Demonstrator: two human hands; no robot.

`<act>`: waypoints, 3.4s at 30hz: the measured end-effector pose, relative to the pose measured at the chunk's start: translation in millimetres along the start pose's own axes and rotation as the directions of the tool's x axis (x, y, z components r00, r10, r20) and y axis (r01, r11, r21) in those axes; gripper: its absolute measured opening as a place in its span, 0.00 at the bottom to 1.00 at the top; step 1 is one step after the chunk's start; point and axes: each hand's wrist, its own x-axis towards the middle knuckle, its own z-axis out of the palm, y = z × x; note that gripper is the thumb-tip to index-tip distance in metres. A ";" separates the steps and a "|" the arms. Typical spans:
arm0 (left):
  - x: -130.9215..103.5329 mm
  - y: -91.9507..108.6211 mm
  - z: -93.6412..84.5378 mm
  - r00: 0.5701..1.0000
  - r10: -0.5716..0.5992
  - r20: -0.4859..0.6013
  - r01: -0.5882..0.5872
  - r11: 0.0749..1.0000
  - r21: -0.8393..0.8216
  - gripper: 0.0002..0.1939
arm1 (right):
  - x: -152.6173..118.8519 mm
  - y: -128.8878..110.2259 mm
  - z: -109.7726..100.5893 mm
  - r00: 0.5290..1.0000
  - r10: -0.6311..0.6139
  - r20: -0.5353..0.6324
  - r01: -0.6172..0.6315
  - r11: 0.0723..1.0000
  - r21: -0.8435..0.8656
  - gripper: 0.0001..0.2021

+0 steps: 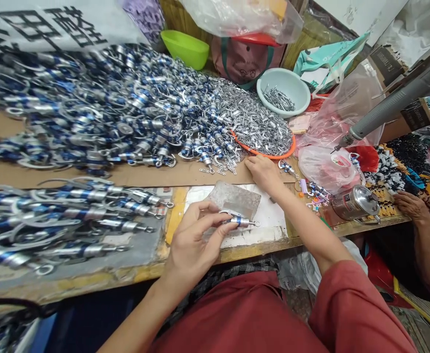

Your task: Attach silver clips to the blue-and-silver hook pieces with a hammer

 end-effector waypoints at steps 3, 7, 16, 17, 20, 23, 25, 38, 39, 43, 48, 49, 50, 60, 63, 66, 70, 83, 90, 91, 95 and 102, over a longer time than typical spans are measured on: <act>1.5 -1.5 0.6 0.999 -0.045 0.024 0.046 0.997 -0.059 0.03 | 8.7 -1.3 -2.0 1.000 0.002 0.012 -0.002 1.000 0.014 0.14; 1.3 -2.8 1.1 0.992 -0.111 0.059 0.118 0.983 -0.143 0.03 | -9.0 2.4 -6.9 0.998 0.052 -0.020 -0.051 0.997 0.050 0.13; -2.7 -4.7 4.7 0.978 -0.203 0.055 0.210 0.936 -0.282 0.17 | -92.4 -50.0 -34.5 0.961 0.116 -0.250 0.172 0.458 0.872 0.05; -2.2 -4.9 4.4 0.981 -0.188 0.052 0.195 0.942 -0.274 0.17 | -96.3 -54.9 -35.2 0.960 0.099 -0.260 0.195 0.428 0.882 0.05; -0.1 -2.8 2.0 0.991 -0.127 0.043 0.134 0.964 -0.231 0.15 | -99.7 -62.4 -34.6 0.955 0.066 -0.290 0.244 0.385 0.890 0.06; 1.4 2.8 -1.4 0.993 -0.111 0.035 0.116 0.969 -0.220 0.11 | -99.6 -63.3 -34.8 0.945 0.035 -0.327 0.285 0.405 0.869 0.07; 1.7 7.0 -3.6 0.992 -0.119 0.029 0.123 0.960 -0.252 0.09 | -101.6 -62.7 -36.0 0.928 0.019 -0.371 0.328 0.428 0.842 0.07; 12.1 18.2 -15.0 0.964 -0.218 0.153 0.248 0.943 -0.220 0.01 | -121.3 -47.8 -25.9 0.665 -0.315 -0.677 0.634 0.717 0.289 0.10; 13.3 18.2 -16.2 0.967 -0.197 0.161 0.226 0.955 -0.190 0.01 | -120.8 -47.8 -27.0 0.672 -0.309 -0.673 0.631 0.714 0.302 0.11; 14.6 17.7 -18.6 0.964 -0.164 0.211 0.204 0.961 -0.186 0.03 | -118.3 -51.2 -28.1 0.736 -0.205 -0.645 0.587 0.668 0.458 0.09; 7.3 16.6 -12.6 0.890 -0.348 0.293 0.437 0.834 -0.337 0.06 | -116.4 -59.1 -25.1 0.822 -0.003 -0.569 0.475 0.553 0.684 0.03; 5.0 15.8 -10.8 0.872 -0.389 0.296 0.479 0.801 -0.359 0.10 | -116.3 -59.7 -25.7 0.834 0.042 -0.550 0.442 0.545 0.712 0.03; 2.7 14.5 -8.9 0.859 -0.423 0.288 0.508 0.774 -0.378 0.15 | -116.1 -59.7 -27.2 0.846 0.083 -0.527 0.405 0.544 0.735 0.02; -1.5 -6.3 2.0 0.810 -0.547 0.211 0.583 0.716 -0.385 0.24 | -38.0 -33.1 -46.2 0.995 0.012 -0.103 0.047 0.831 0.555 0.06; -1.4 -4.0 2.0 0.808 -0.546 0.219 0.585 0.706 -0.399 0.24 | -2.2 -32.2 -34.2 0.993 0.087 0.080 -0.103 0.967 0.232 0.08; -2.6 -2.8 0.5 0.799 -0.546 0.253 0.601 0.702 -0.382 0.23 | 12.9 -37.4 -27.0 0.983 0.102 0.151 -0.116 0.989 0.090 0.09; -3.5 -4.6 -3.1 0.768 -0.543 0.339 0.633 0.721 -0.281 0.22 | 8.4 -40.3 -30.8 0.984 0.093 0.154 -0.102 0.994 0.047 0.13; -2.8 15.2 0.1 0.723 -0.591 0.357 0.687 0.558 -0.466 0.33 | -38.4 -10.8 -26.8 0.995 0.086 -0.044 -0.045 0.820 0.571 0.05; -0.3 15.6 1.1 0.720 -0.582 0.378 0.685 0.505 -0.525 0.38 | -89.0 -39.0 -43.4 0.944 -0.067 -0.323 0.293 0.620 0.728 0.05; 0.0 15.5 1.2 0.725 -0.578 0.375 0.679 0.511 -0.526 0.39 | -90.8 -40.8 -44.6 0.949 -0.086 -0.304 0.286 0.640 0.714 0.06; 0.7 14.8 1.8 0.739 -0.571 0.357 0.662 0.522 -0.538 0.42 | -85.7 -43.2 -50.9 0.983 -0.139 -0.119 0.183 0.707 0.684 0.06; 1.5 12.6 2.2 0.747 -0.569 0.344 0.652 0.530 -0.542 0.45 | -65.4 -45.0 -50.3 0.978 -0.204 0.054 0.123 0.758 0.641 0.05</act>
